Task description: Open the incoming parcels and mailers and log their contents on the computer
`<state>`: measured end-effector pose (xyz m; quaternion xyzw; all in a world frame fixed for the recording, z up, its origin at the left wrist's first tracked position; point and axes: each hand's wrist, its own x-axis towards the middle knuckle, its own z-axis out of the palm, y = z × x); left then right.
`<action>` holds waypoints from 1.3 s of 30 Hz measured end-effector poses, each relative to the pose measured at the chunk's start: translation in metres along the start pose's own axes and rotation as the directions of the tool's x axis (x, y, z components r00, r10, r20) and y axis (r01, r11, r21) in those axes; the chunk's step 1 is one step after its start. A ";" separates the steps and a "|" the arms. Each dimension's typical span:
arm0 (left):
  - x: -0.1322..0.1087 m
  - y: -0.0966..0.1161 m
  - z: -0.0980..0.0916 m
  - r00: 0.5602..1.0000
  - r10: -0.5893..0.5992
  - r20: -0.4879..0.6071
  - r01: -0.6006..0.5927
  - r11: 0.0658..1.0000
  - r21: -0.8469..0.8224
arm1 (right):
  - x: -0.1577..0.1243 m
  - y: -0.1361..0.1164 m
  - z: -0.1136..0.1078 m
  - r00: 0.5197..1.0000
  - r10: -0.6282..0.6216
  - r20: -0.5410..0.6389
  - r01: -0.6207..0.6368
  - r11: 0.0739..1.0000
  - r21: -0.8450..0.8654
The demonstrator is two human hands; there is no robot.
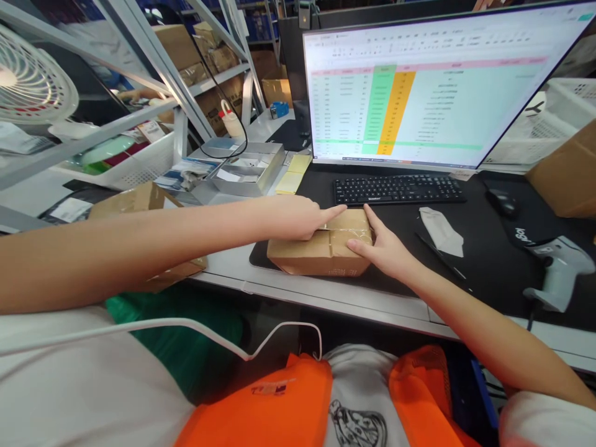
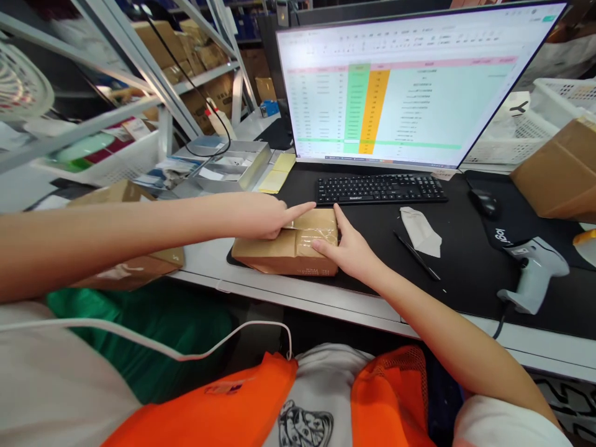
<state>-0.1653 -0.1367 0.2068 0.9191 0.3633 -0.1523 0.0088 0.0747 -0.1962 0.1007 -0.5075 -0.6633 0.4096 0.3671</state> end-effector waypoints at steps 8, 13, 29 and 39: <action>0.027 -0.018 -0.049 0.978 0.021 0.208 0.000 0.995 -0.103 | -0.009 0.013 -0.001 0.994 -0.079 0.071 0.069 0.989 0.134; 0.028 -0.078 -0.023 0.974 0.121 0.190 -0.012 0.869 -0.494 | -0.011 0.000 -0.007 0.924 -0.383 0.014 0.377 0.901 -0.214; -0.026 -0.036 0.031 0.879 0.146 -0.454 -0.262 0.943 -0.205 | 0.014 -0.073 -0.027 0.785 -0.317 0.532 0.618 0.346 -0.706; -0.027 -0.041 0.057 0.914 0.102 -0.393 -0.278 0.862 -0.424 | 0.001 -0.092 -0.016 0.699 -0.314 0.642 0.714 0.267 -0.648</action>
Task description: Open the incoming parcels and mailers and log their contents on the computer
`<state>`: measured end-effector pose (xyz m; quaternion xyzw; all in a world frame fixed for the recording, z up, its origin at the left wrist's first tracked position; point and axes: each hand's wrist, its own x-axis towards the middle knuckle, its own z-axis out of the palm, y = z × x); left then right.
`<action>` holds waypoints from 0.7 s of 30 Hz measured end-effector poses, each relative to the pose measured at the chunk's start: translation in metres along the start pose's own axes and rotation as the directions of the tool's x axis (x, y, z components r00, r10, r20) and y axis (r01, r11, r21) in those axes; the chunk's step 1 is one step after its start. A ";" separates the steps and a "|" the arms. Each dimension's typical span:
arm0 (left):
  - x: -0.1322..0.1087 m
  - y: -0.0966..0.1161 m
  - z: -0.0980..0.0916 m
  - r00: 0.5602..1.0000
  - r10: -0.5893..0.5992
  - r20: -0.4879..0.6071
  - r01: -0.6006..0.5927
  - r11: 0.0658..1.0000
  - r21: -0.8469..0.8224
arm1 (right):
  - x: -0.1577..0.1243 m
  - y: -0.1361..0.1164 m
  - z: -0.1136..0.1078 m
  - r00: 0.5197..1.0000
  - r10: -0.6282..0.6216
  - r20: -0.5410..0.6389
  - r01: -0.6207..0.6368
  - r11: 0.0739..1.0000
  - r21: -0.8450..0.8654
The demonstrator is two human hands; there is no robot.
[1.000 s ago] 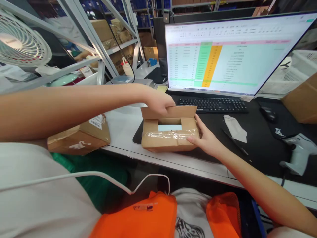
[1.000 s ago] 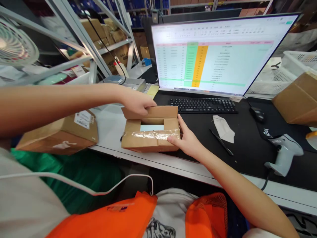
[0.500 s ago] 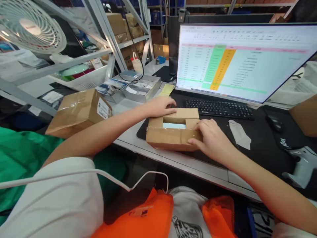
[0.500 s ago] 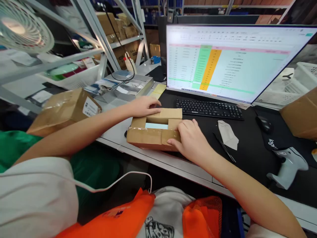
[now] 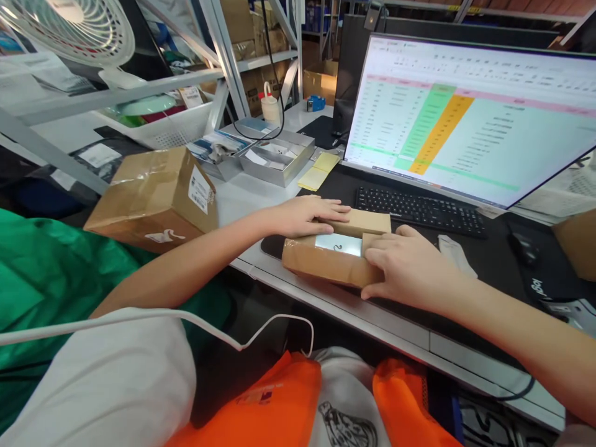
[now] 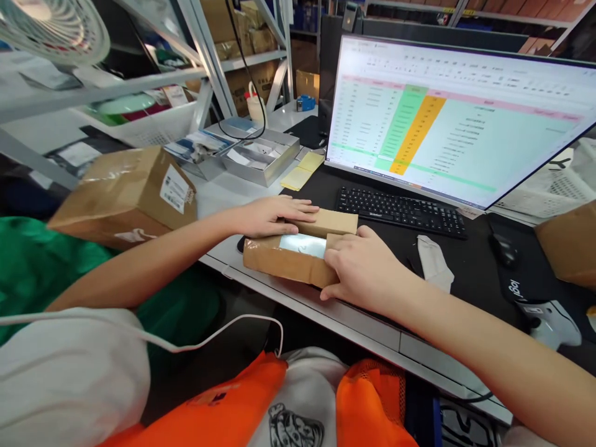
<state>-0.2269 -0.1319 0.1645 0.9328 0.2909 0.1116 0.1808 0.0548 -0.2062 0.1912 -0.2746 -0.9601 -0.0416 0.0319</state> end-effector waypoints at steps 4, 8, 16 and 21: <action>0.005 -0.008 0.003 0.995 -0.092 -0.024 0.091 0.995 -0.027 | -0.018 -0.007 0.013 0.982 -0.058 -0.178 0.031 0.988 -0.150; 0.016 -0.016 0.003 0.995 -0.094 -0.043 0.093 0.995 -0.024 | -0.037 -0.015 0.036 0.959 -0.038 -0.280 -0.051 0.951 -0.305; -0.035 0.026 0.016 0.976 0.087 -0.202 -0.087 0.996 0.009 | -0.040 0.000 0.017 0.996 0.000 -0.087 0.029 0.940 0.339; -0.054 0.027 0.058 0.896 -0.079 -0.437 0.134 0.986 0.095 | -0.009 0.028 0.019 0.970 -0.113 -0.215 0.195 0.890 0.412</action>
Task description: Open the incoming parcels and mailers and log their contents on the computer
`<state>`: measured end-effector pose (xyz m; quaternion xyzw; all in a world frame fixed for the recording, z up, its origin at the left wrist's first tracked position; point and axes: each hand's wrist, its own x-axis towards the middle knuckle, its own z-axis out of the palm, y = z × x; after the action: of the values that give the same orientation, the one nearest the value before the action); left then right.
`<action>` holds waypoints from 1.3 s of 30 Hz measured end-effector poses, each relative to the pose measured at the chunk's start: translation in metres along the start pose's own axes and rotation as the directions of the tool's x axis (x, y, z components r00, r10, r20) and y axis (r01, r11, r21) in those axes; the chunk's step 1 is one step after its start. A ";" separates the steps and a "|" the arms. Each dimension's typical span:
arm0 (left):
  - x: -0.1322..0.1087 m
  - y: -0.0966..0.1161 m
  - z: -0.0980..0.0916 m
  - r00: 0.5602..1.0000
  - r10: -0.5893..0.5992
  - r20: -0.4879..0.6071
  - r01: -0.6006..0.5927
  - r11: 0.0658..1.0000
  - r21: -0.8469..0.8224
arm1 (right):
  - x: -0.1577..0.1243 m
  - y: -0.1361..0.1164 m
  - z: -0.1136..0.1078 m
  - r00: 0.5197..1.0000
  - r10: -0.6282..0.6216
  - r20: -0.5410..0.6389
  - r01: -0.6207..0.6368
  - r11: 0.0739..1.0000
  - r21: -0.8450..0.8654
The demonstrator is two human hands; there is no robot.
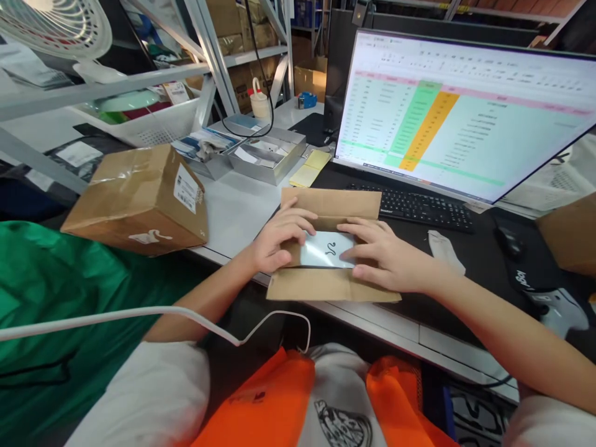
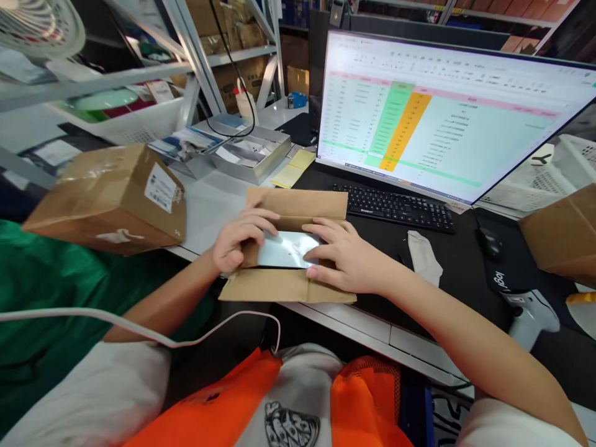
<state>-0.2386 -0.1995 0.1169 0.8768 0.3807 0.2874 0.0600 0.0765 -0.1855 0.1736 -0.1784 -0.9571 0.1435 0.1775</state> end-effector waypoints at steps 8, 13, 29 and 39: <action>-0.043 -0.018 0.013 0.726 -0.232 -0.648 0.096 0.966 -0.239 | -0.052 0.034 0.022 0.847 0.160 -0.506 0.022 0.942 0.336; -0.031 0.003 -0.047 0.965 -0.245 -0.089 0.253 0.963 0.092 | -0.094 0.049 0.065 0.766 0.414 -0.492 -0.147 0.858 0.493; 0.049 0.060 -0.070 0.995 -0.022 0.100 0.005 0.985 0.175 | 0.011 -0.006 -0.015 0.964 0.264 -0.017 -0.253 0.902 -0.350; -0.039 -0.006 0.027 0.953 -0.199 -0.230 0.072 0.882 -0.466 | -0.038 0.045 -0.005 0.939 0.135 -0.317 -0.156 0.987 -0.044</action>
<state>-0.2488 -0.2193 0.0745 0.7620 0.3687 0.4803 0.2296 0.1247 -0.1589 0.1515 -0.2751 -0.9054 0.0934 0.3096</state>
